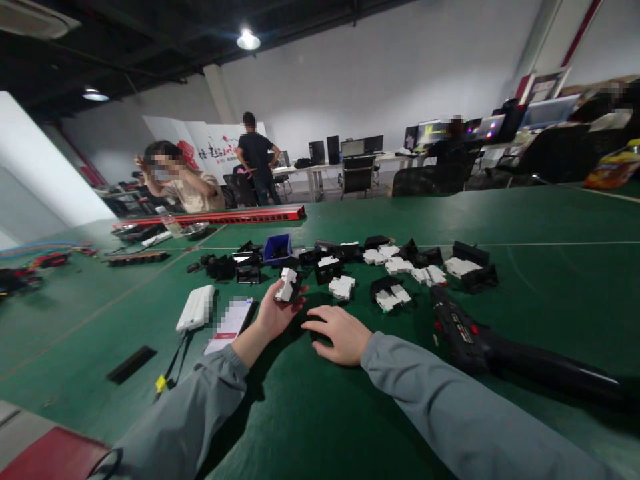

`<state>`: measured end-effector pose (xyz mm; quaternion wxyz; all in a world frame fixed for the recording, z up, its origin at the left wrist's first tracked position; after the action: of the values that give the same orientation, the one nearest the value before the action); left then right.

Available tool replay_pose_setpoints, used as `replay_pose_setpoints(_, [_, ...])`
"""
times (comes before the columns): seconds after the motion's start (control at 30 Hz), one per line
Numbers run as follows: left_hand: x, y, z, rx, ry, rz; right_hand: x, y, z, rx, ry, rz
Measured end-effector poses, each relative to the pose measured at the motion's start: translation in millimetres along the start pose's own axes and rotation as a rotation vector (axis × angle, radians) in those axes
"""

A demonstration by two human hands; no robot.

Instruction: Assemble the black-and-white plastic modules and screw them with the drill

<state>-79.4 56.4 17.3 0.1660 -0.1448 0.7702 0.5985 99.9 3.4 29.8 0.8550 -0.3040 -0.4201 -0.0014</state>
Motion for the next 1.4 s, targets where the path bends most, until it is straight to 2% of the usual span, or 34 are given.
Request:
replay_pose_setpoints(0.17, [2.1,-2.6,1.8,0.015,-0.016,0.032,-3.9,6.0,-0.1,-0.070,-0.021,-0.005])
replay_pose_setpoints(0.4, [-3.7,-2.2,-2.1,0.007,-0.044,0.102,-4.2,7.0,1.1,-0.116,-0.008,-0.023])
replay_pose_setpoints(0.57, [-2.4,0.2,-2.1,0.022,-0.061,0.048,-2.0,4.9,1.4,-0.073,-0.011,-0.021])
replay_pose_setpoints(0.73, [-0.1,2.4,2.0,0.022,-0.128,-0.009,-5.6,2.8,2.0,0.042,-0.104,-0.034])
replay_pose_setpoints(0.9, [-1.3,3.1,1.7,0.011,-0.180,-0.011,-6.3,6.6,2.3,-0.002,-0.071,-0.047])
replay_pose_setpoints(1.0, [-0.3,1.9,0.8,0.026,-0.139,0.015,-5.7,7.7,2.2,-0.034,-0.043,-0.066])
replay_pose_setpoints(1.13, [3.4,0.7,0.5,0.044,0.013,0.057,-4.7,10.1,1.3,-0.104,0.015,-0.098])
replay_pose_setpoints(1.2, [4.1,0.4,0.6,0.046,0.053,0.052,-4.4,10.9,0.7,-0.135,0.040,-0.110])
replay_pose_setpoints(1.4, [0.6,0.5,0.3,0.060,-0.014,0.035,-2.6,10.7,0.2,-0.191,0.086,-0.153])
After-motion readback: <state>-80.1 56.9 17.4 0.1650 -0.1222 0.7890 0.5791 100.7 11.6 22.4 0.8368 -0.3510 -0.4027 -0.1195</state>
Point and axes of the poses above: each hand's wrist, its own z-axis towards the middle knuckle, its own x-axis out of the back of the hand, y = z × x, the point moved 4 cm from there along z, towards the middle knuckle, and after that the axes turned 13 degrees about z, right-handed, at the moved point
